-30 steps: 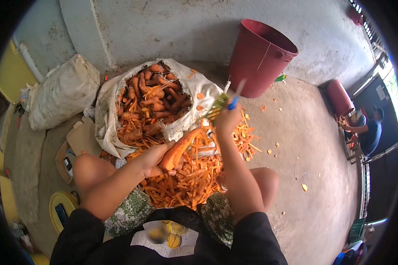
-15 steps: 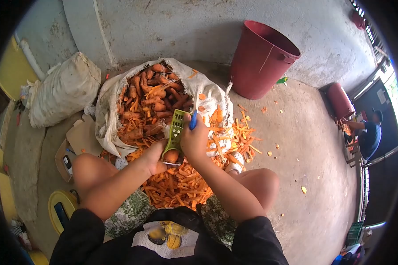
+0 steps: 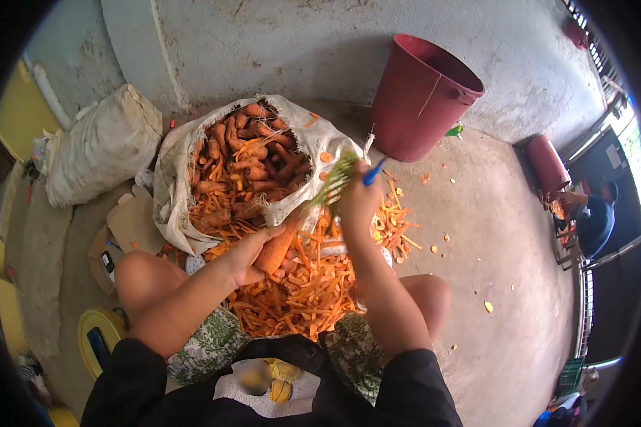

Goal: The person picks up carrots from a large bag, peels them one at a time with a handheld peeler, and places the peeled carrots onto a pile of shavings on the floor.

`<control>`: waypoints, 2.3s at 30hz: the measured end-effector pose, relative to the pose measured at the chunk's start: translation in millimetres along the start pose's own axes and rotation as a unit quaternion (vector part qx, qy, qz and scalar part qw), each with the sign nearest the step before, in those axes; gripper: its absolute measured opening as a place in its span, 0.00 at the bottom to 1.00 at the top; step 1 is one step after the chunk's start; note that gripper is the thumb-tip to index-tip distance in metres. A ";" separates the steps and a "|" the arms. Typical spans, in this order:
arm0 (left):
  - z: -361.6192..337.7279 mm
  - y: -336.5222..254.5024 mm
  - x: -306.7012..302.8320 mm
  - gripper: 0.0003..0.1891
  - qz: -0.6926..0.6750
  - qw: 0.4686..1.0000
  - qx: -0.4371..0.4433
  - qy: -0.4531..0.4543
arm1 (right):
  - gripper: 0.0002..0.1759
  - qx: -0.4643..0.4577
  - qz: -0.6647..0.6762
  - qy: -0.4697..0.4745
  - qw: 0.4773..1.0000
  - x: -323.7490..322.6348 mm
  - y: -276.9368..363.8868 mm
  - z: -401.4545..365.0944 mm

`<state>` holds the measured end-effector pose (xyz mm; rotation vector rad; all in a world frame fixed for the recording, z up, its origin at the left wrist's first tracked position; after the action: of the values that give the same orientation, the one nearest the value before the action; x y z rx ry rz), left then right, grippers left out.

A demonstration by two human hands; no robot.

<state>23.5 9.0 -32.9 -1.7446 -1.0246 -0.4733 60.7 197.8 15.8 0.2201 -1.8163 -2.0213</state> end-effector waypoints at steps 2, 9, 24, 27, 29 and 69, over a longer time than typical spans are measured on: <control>0.1 -7.3 5.6 0.16 -0.021 0.999 0.019 0.021 | 0.16 0.015 -0.011 0.077 0.997 16.3 5.9 -37.5; 10.4 -1.6 -2.3 0.17 0.011 0.999 0.040 -0.009 | 0.16 -0.110 -0.147 0.099 0.978 29.4 11.2 -68.1; 12.5 1.9 -0.6 0.16 -0.033 0.997 0.049 -0.053 | 0.13 -0.087 -0.089 0.130 0.984 26.1 14.2 -68.5; 13.5 4.8 1.9 0.15 -0.053 0.993 0.065 -0.089 | 0.14 -0.063 -0.168 0.137 0.974 30.4 11.0 -68.8; 21.5 9.2 -15.0 0.16 -0.040 0.996 0.059 0.045 | 0.14 -0.106 -0.151 0.108 0.977 30.7 -1.2 -53.7; 5.4 -4.3 5.1 0.17 -0.012 0.998 0.046 -0.045 | 0.13 -0.145 -0.182 0.151 0.961 34.7 10.4 -71.5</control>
<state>22.1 16.4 -29.0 -1.6850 -1.1158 -0.3602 58.8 117.9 21.5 0.7778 -1.3463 -2.3142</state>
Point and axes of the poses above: each hand's wrist, its own z-axis towards the middle knuckle, its own x-axis out of the palm, y = z × x, the point moved 3 cm from there along z, towards the middle knuckle, and after that the axes turned 6 degrees about z, right-handed, at the moved point
